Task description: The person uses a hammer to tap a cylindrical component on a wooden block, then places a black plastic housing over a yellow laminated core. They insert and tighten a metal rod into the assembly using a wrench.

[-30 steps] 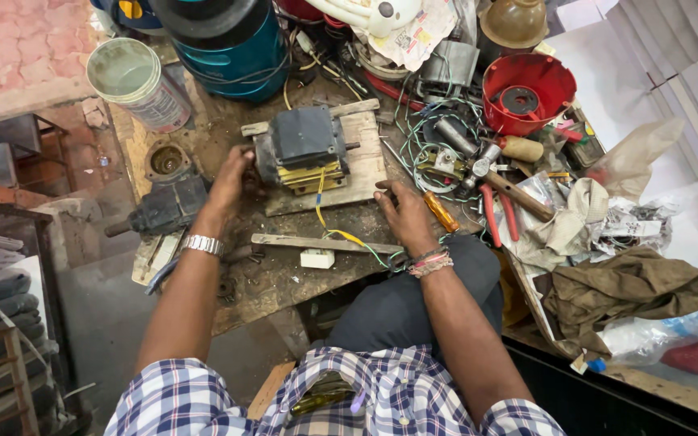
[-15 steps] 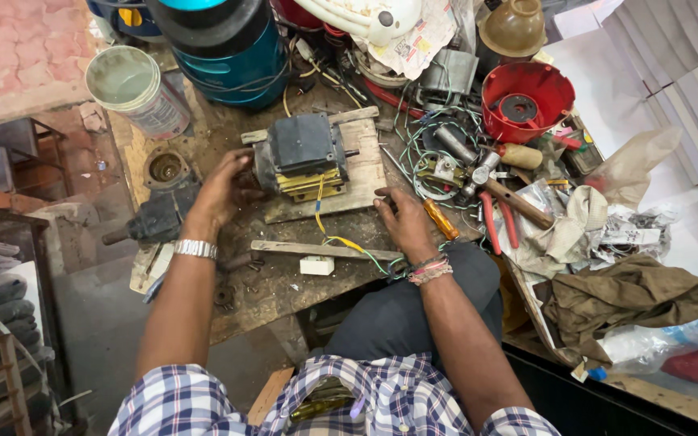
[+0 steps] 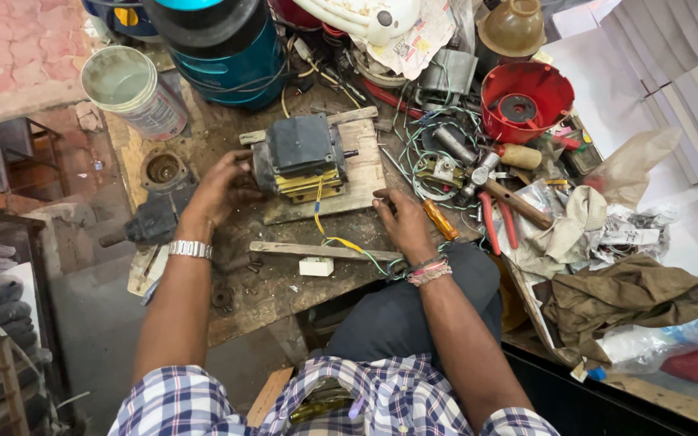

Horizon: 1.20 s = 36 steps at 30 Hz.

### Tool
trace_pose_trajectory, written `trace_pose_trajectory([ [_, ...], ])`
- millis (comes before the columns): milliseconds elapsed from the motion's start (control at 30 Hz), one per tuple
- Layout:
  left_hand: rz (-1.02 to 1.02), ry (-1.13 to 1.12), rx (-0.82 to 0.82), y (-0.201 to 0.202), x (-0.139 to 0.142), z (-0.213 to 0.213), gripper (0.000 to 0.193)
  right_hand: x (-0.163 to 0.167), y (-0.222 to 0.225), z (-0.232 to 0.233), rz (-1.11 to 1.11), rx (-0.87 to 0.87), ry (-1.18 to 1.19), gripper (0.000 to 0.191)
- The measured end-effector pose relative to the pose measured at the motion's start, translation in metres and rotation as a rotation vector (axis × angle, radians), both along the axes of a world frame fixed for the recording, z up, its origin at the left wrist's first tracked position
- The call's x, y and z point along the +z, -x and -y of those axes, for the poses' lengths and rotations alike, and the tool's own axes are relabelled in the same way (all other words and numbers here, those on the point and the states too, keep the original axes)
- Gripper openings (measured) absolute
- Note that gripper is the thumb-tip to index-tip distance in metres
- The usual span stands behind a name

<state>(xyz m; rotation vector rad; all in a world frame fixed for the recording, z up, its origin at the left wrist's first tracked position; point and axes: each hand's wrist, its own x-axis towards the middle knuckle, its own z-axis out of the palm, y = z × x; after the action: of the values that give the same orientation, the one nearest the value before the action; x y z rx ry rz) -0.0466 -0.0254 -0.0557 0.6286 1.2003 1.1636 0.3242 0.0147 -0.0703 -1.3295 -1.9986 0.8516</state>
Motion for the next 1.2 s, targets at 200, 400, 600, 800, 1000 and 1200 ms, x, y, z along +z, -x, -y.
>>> trace_pose_trajectory([
  [200, -0.164, 0.175, 0.083, -0.004, -0.016, -0.008, 0.054, -0.003, 0.001, -0.001, 0.022, 0.027, -0.09, 0.02],
  [400, 0.043, 0.271, 0.135, -0.007, -0.012, -0.013, 0.05, 0.0, -0.002, 0.0, -0.011, 0.015, -0.036, 0.02],
  [600, -0.089, -0.16, -0.019, -0.001, -0.013, 0.007, 0.051, 0.003, 0.001, 0.002, 0.046, 0.03, -0.051, 0.02],
  [800, -0.169, 0.296, -0.038, 0.001, -0.006, -0.01, 0.059, -0.003, -0.001, -0.001, 0.02, 0.045, -0.089, 0.019],
  [1000, -0.036, -0.094, -0.032, 0.008, -0.015, 0.004, 0.048, -0.006, 0.001, 0.001, 0.014, 0.061, -0.063, 0.019],
  [1200, -0.142, 0.292, 0.001, 0.011, -0.02, -0.009, 0.056, -0.005, 0.007, 0.002, 0.012, 0.027, -0.02, 0.019],
])
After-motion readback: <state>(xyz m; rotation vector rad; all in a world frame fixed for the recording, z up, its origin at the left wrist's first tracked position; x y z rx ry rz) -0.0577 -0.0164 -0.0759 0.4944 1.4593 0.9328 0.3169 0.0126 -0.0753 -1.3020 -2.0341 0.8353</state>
